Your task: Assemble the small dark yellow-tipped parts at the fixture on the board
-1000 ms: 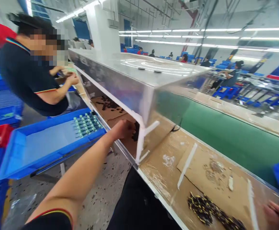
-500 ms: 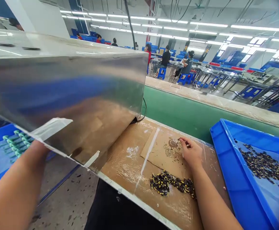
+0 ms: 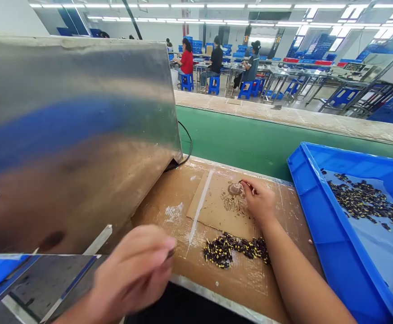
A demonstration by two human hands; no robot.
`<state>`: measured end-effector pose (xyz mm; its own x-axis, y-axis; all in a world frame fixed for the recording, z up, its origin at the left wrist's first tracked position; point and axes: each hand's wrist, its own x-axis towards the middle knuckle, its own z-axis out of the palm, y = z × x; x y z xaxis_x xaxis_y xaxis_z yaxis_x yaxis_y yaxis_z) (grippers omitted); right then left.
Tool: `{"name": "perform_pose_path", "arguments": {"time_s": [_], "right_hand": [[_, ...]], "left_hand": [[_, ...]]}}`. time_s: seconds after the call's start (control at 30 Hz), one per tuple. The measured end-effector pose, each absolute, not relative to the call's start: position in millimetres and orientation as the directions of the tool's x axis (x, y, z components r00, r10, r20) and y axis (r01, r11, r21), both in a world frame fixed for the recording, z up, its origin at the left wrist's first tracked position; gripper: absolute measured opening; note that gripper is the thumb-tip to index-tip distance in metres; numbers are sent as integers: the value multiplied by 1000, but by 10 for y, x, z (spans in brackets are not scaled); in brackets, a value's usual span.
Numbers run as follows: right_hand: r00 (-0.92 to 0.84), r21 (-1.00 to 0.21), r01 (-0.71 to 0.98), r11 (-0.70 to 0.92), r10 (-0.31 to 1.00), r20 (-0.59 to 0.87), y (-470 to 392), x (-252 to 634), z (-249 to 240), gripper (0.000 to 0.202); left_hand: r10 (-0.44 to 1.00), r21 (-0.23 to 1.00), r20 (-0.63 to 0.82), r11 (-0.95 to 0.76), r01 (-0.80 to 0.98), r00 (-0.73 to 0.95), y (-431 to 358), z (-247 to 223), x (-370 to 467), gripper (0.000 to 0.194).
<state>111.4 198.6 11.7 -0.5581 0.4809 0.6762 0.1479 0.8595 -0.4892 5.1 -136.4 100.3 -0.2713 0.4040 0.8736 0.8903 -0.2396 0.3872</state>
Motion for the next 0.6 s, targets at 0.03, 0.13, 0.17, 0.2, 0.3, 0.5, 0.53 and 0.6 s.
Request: {"name": "perform_pose_path", "arguments": {"time_s": [0.03,0.13,0.17,0.2,0.3,0.5,0.53,0.6], "right_hand": [[-497,-477,153,866,484,720,1966,1130,140,20],[-423,-438,200,877,480,768,1933,1164,194,19],[-452,-428,222,876,481,751,1930,1170,206,20],[-483,-421,239,875,483,730,1931,1175,216,21],[-426,-433,248,867,499,755,1930,1191,242,22],[-497,-471,281,836,547,674,1884,1181,292,27],[-478,-481,280,831,555,680,1876,1175,301,27],[-450,-501,296,813,581,678,1867,1165,319,29]], "left_hand": [[414,415,864,-263,871,-287,-1208,966,56,47],[443,714,691,-296,635,-571,-600,819,30,32],[471,830,557,-303,468,-684,-397,764,11,22],[516,911,401,-315,267,-757,-216,707,-12,16],[637,901,7,-339,-271,-771,145,549,-77,20],[681,774,-223,-312,-552,-697,256,335,-99,24],[687,776,-225,-302,-554,-690,249,313,-93,25],[709,792,-215,-275,-545,-671,236,278,-85,29]]}}
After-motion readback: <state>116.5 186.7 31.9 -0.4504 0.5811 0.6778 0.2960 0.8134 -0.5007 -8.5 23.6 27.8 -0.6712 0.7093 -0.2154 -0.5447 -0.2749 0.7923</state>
